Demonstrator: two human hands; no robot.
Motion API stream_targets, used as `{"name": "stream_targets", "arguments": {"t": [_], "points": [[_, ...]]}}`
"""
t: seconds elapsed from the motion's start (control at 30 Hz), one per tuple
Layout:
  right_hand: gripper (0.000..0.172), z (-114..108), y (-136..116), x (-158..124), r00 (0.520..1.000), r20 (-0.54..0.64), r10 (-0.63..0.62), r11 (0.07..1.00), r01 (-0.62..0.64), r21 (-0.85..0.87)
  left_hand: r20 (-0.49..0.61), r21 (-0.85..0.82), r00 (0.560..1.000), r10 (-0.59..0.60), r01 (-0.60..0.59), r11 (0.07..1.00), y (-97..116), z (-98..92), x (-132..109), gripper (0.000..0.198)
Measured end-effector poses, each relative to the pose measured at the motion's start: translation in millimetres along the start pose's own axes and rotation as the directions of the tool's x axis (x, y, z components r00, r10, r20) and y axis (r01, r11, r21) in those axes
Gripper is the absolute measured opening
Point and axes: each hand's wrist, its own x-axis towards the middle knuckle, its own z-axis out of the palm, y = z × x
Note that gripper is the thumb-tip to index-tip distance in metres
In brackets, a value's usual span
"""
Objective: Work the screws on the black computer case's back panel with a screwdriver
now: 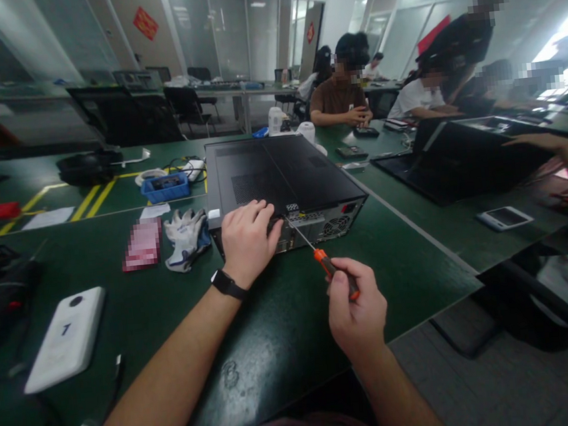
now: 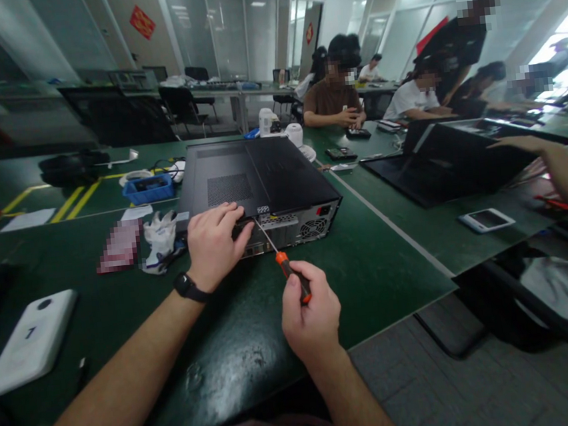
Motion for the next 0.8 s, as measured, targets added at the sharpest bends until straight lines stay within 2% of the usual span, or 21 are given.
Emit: {"name": "stream_targets", "arguments": {"t": [0.33,0.53,0.8], "points": [[0.019,-1.0,2.8,-0.8,0.999,0.028,0.024,1.0,-0.024,0.016,0.003,0.007,1.0,0.005,-0.005,1.0,-0.2,0.1,-0.6,0.026],[0.03,-2.5,-2.3,3.4,1.0,0.02,-0.014,1.0,0.013,0.024,-0.006,0.011,1.0,0.009,-0.009,1.0,0.2,-1.1,-0.8,0.026],[0.022,-5.2,-3.7,8.2,0.997,0.052,-0.062,0.998,0.062,-0.009,0.013,-0.011,1.0,-0.007,0.007,1.0,0.5,-1.3,0.0,0.026]]}}
